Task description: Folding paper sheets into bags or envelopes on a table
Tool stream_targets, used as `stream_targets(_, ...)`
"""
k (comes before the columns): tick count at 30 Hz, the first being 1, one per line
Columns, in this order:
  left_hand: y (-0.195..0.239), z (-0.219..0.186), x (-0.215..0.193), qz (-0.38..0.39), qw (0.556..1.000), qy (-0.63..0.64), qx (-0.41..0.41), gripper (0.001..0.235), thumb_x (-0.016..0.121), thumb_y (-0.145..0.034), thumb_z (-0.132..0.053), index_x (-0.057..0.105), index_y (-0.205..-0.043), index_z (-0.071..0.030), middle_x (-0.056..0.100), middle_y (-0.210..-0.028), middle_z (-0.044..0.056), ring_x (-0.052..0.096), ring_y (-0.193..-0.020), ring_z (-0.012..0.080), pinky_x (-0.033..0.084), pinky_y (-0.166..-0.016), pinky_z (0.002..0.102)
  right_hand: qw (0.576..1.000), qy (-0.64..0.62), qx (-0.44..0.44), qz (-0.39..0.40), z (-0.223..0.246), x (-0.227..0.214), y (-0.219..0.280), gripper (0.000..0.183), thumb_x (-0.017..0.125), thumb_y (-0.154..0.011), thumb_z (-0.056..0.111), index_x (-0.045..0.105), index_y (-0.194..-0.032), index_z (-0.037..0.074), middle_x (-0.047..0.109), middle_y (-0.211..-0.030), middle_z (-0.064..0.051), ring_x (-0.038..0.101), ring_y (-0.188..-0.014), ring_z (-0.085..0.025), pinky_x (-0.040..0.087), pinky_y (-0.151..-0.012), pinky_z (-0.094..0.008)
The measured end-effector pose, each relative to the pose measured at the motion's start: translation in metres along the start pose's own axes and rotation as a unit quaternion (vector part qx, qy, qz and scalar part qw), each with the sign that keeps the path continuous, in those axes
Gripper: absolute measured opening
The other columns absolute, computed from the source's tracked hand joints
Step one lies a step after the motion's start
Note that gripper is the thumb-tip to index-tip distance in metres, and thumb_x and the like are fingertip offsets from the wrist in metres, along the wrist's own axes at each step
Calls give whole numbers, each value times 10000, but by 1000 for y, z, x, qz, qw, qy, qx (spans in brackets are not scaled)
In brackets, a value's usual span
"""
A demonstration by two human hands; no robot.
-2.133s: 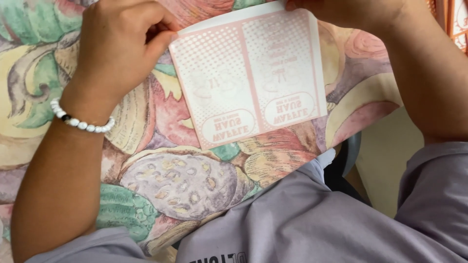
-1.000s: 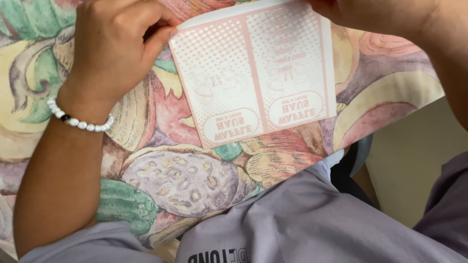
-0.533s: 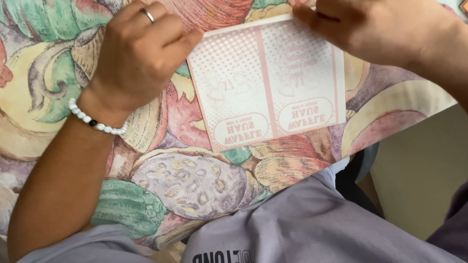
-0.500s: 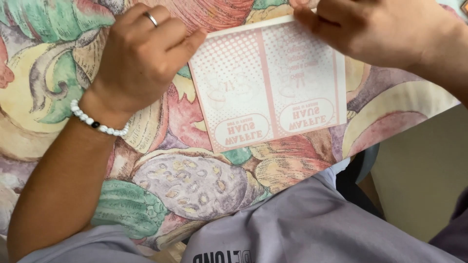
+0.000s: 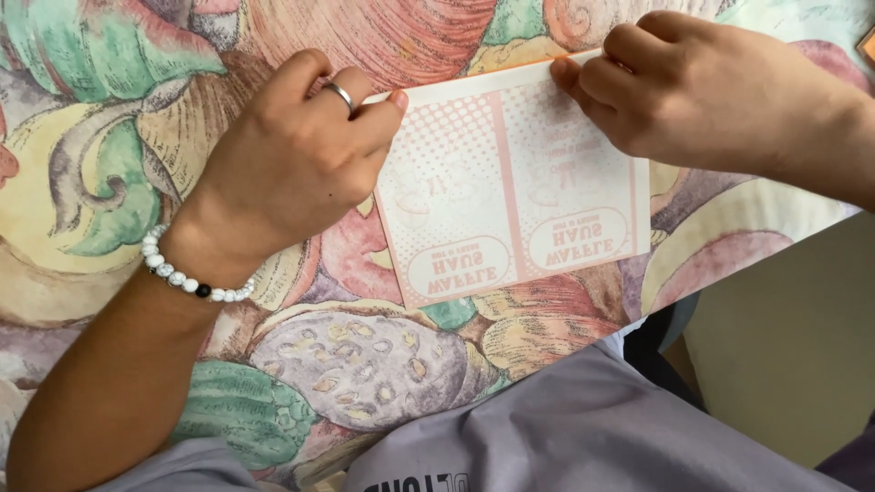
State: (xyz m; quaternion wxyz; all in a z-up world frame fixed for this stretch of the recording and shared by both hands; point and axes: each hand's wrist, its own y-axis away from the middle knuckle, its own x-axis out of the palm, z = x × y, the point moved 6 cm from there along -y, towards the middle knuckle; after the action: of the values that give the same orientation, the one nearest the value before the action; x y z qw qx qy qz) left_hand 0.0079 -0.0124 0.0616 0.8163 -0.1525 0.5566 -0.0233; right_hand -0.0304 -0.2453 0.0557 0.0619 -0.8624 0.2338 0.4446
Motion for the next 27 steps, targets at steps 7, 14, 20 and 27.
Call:
stream_targets(7,0,-2,1,11,1000,-19,-12,403,604,-841,123,507,-581,-169,434,-715,-79,464,-739,161,409,-735,292,998,1,-1,58,1,2,-3,418,693,-1033,85,641,-1447,96,584,-891,101,572,-780,-67,523,-724,-177)
stream_targets(14,1,-4,0,-4,998,-26,-49,329,573,-840,98,554,-632,-156,439,-744,-61,466,-769,177,461,-797,314,993,31,18,113,2,4,-6,546,596,-1038,188,529,-1579,216,599,-934,147,556,-787,-43,479,-712,-165)
stream_targets(20,1,-7,-1,-11,997,-32,-66,346,585,-900,71,558,-641,-156,431,-750,-51,453,-747,182,517,-877,353,993,38,57,100,-1,-1,-9,495,619,-1058,195,551,-1539,291,571,-896,186,536,-768,-29,460,-706,-159)
stream_targets(27,9,-10,6,-5,995,-16,-96,208,682,-1049,79,722,-914,-73,493,-769,-26,522,-766,210,448,-1194,549,990,68,39,118,1,1,-11,566,610,-1043,226,512,-1594,310,572,-904,184,523,-727,-9,424,-660,-157)
